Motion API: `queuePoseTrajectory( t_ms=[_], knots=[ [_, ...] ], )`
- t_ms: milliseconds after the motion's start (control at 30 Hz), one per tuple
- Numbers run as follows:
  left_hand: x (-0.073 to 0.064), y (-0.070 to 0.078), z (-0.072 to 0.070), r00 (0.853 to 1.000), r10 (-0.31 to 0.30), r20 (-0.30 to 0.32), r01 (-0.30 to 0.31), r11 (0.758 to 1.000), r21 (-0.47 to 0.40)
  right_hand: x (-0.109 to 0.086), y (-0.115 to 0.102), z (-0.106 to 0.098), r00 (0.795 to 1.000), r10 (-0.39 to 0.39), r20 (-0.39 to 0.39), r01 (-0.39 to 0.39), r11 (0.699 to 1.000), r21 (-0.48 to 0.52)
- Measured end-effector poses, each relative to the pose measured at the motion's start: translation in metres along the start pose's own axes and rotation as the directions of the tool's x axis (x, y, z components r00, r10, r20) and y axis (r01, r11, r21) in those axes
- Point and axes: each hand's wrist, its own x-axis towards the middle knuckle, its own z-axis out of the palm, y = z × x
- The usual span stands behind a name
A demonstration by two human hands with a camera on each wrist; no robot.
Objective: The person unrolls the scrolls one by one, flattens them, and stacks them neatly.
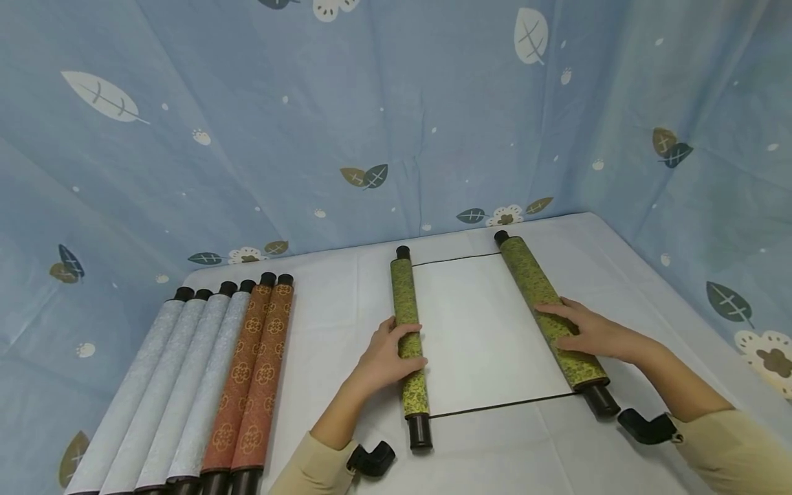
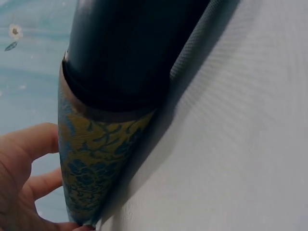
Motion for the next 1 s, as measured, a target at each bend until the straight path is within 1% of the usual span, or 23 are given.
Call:
queuePoseTrajectory(
  t_ms=[67, 167, 333, 467, 667, 800, 900, 1000],
  knots=[
    [-0.001, -0.002, -0.002, 1.0, 0.015, -0.005, -0.015, 1.0, 0.006, -0.001, 0.001, -0.001, 1.0, -0.002, -0.001, 0.002, 1.0, 0.0],
    [-0.003, -0.005, -0.005, 1.0, 0.025, -0.006, -0.025, 1.0, -0.018, -0.003, 0.003, -0.003, 1.0, -0.002, -0.005, 0.002, 1.0, 0.01],
    [-0.006, -0.011, -0.013, 1.0, -0.007, 0.011, 0.008, 0.992, -0.128, -0.007, 0.006, -0.006, 1.0, -0.011, -0.01, 0.011, 0.999, 0.033],
    [-0.007, -0.015, -0.018, 0.999, -0.032, 0.016, 0.035, 0.985, -0.169, -0.009, 0.008, -0.008, 1.0, -0.021, -0.005, 0.021, 0.999, 0.041],
    [-0.009, -0.018, -0.022, 0.998, -0.044, 0.033, 0.049, 0.983, -0.178, -0.017, 0.011, -0.012, 0.999, -0.035, 0.002, 0.035, 0.998, 0.054],
    [-0.009, -0.017, -0.022, 0.998, -0.039, 0.044, 0.047, 0.981, -0.19, -0.018, 0.011, -0.014, 1.0, -0.021, -0.006, 0.021, 0.999, 0.027],
    [-0.009, -0.016, -0.022, 0.998, -0.027, 0.049, 0.035, 0.984, -0.177, -0.018, 0.012, -0.014, 1.0, -0.006, -0.015, 0.006, 1.0, 0.01],
    [-0.009, -0.014, -0.019, 0.999, -0.01, 0.04, 0.015, 0.99, -0.143, -0.018, 0.012, -0.014, 1.0, 0.006, -0.025, -0.006, 1.0, 0.003]
  ],
)
